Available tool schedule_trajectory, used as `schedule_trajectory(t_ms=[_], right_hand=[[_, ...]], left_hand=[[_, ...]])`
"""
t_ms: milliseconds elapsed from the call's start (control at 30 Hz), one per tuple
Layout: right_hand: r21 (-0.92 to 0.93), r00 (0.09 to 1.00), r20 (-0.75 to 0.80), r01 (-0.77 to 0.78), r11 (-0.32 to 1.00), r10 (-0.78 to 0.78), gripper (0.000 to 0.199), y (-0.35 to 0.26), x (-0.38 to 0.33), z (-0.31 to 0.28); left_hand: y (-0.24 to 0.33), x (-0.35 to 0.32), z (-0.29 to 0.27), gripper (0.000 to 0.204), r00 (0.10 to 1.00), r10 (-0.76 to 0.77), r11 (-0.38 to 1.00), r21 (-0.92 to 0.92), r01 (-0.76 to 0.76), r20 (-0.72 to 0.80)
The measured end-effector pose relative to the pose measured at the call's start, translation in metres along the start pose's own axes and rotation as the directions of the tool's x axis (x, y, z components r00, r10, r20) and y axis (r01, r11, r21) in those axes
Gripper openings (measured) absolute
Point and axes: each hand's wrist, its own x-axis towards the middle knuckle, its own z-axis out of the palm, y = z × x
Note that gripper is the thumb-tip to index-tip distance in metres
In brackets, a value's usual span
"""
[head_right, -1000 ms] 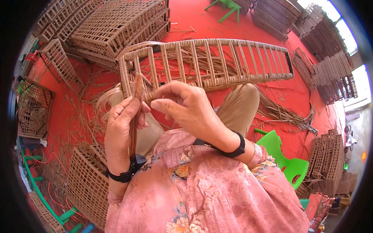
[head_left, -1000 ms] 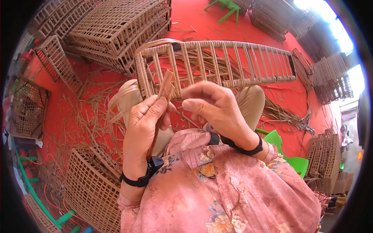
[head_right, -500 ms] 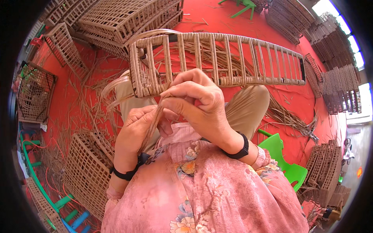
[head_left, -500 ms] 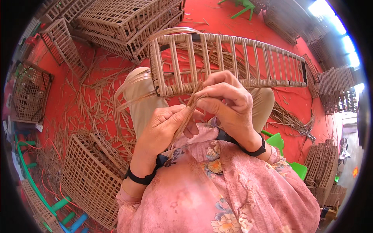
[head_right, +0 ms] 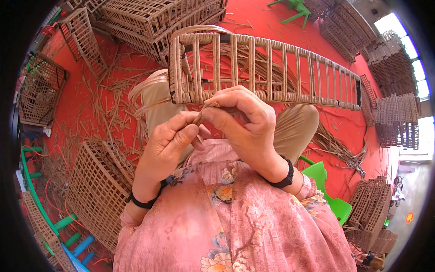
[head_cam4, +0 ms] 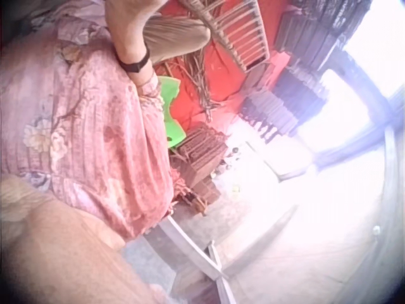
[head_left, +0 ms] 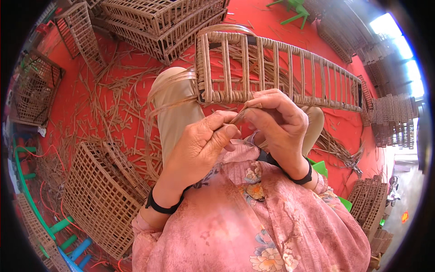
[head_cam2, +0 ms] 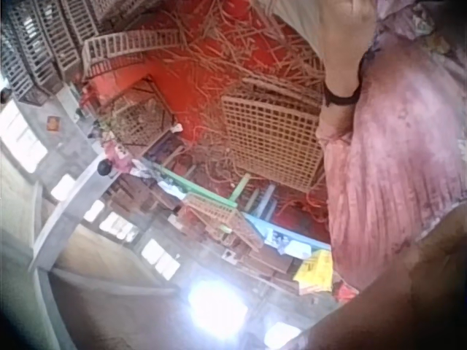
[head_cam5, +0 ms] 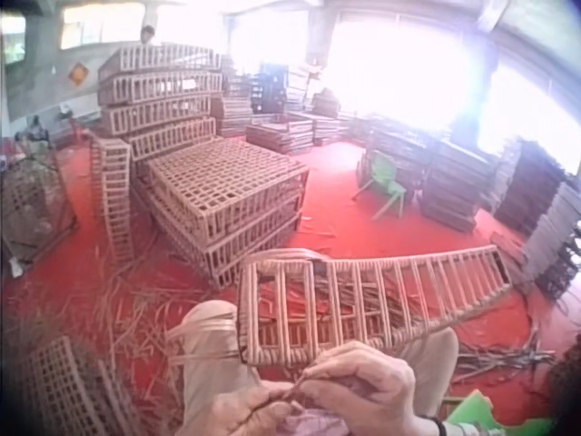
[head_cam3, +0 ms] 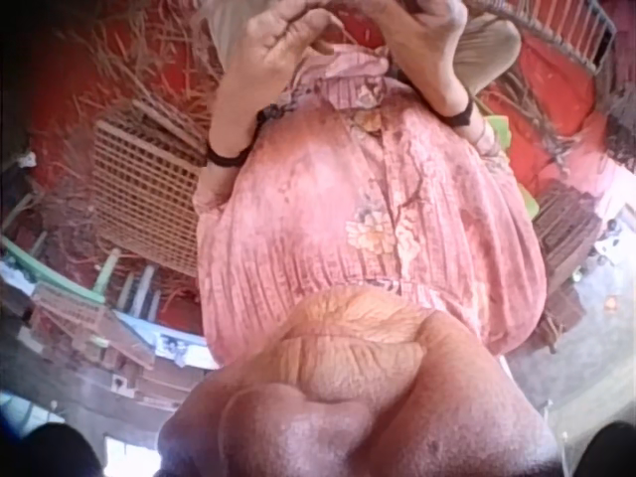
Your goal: The recorder is hand-weaving a long bamboo or wood structure using thin strips.
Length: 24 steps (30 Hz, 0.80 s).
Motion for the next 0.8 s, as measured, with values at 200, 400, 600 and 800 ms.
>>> schedule_trajectory(t_ms=[200,400,600,800], right_hand=[[0.305,0.991,-0.093,-0.063,0.950,0.096,0.015,0.001,-0.004,0.014],[-0.189,0.991,0.091,0.116,0.975,-0.100,0.013,0.004,0.006,0.006],[0.022,0.933,0.165,-0.329,0.944,0.321,0.010,-0.004,0.003,0.009],[0.200,0.919,0.242,-0.362,0.911,0.312,0.013,0.002,0.006,0.016]], left_hand=[[-0.001,-0.002,-0.009,0.020,0.980,0.183,0.910,0.390,-0.138,-0.080],[0.002,-0.006,-0.009,0.016,0.953,0.258,0.842,0.520,-0.142,-0.157],[0.000,-0.017,-0.011,0.010,0.886,0.419,0.752,0.624,-0.214,-0.201],[-0.005,-0.026,-0.021,0.011,0.903,0.364,0.807,0.562,-0.183,-0.230]])
